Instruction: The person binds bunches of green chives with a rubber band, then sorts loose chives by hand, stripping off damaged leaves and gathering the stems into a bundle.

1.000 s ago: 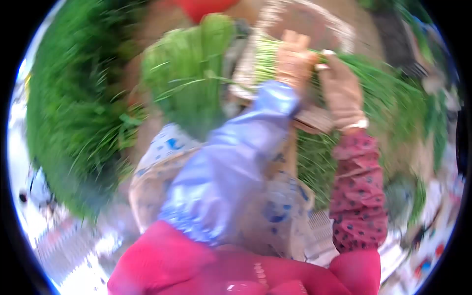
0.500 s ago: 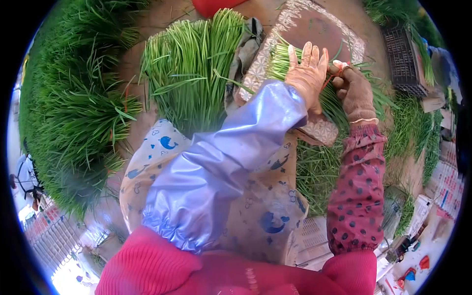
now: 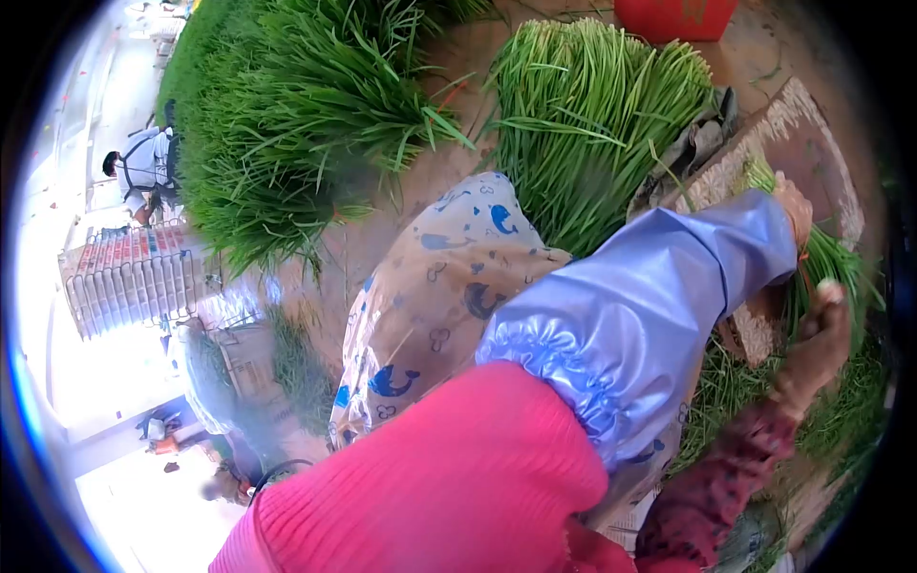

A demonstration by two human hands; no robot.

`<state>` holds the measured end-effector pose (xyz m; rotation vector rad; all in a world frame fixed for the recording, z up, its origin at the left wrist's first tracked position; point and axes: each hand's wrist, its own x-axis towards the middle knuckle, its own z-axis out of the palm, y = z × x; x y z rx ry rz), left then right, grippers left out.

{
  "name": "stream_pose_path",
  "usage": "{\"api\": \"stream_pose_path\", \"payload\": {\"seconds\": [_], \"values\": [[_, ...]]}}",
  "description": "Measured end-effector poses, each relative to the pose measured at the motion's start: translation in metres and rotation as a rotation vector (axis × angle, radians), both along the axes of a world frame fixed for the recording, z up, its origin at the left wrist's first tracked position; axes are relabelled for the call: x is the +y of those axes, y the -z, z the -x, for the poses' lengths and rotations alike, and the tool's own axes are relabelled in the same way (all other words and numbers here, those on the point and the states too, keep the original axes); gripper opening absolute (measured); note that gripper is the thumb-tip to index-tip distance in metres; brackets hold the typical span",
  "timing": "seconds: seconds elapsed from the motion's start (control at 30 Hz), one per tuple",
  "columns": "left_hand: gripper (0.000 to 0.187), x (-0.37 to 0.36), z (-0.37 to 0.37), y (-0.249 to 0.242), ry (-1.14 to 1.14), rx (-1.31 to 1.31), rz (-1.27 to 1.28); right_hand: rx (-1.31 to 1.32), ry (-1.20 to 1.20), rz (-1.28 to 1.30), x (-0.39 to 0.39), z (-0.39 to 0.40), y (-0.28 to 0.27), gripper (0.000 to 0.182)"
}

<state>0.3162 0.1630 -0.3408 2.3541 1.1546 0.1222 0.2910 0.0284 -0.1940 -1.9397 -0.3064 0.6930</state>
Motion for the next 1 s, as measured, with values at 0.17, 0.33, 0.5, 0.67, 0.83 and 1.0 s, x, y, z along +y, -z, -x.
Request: {"api": "stream_pose_path", "payload": {"seconds": [0.17,0.33,0.5,0.67,0.83,1.0], "values": [[0.062,-0.028,0.022,-0.024,-0.056,-0.558,-0.257,0.029,-0.135,-0.257,0.043,-0.099,0.028,0.020],[0.061,-0.023,0.027,-0.011,0.058,-0.109,-0.276,-0.125,-0.266,-0.180,0.026,-0.061,0.023,0.017],[0.053,-0.014,0.028,-0.017,0.159,0.070,-0.131,0.168,-0.089,-0.120,-0.048,0.014,0.064,0.015],[0.036,-0.015,0.034,-0.020,0.122,0.005,-0.102,0.357,-0.176,-0.118,-0.076,0.006,0.080,0.018],[0.069,-0.027,0.100,-0.086,0.167,0.083,0.141,1.018,-0.275,-0.559,-0.104,-0.005,0.081,0.036],[0.095,-0.044,0.167,-0.104,0.151,-0.109,0.243,0.932,-0.287,-0.666,-0.064,-0.009,0.043,0.038]]}}
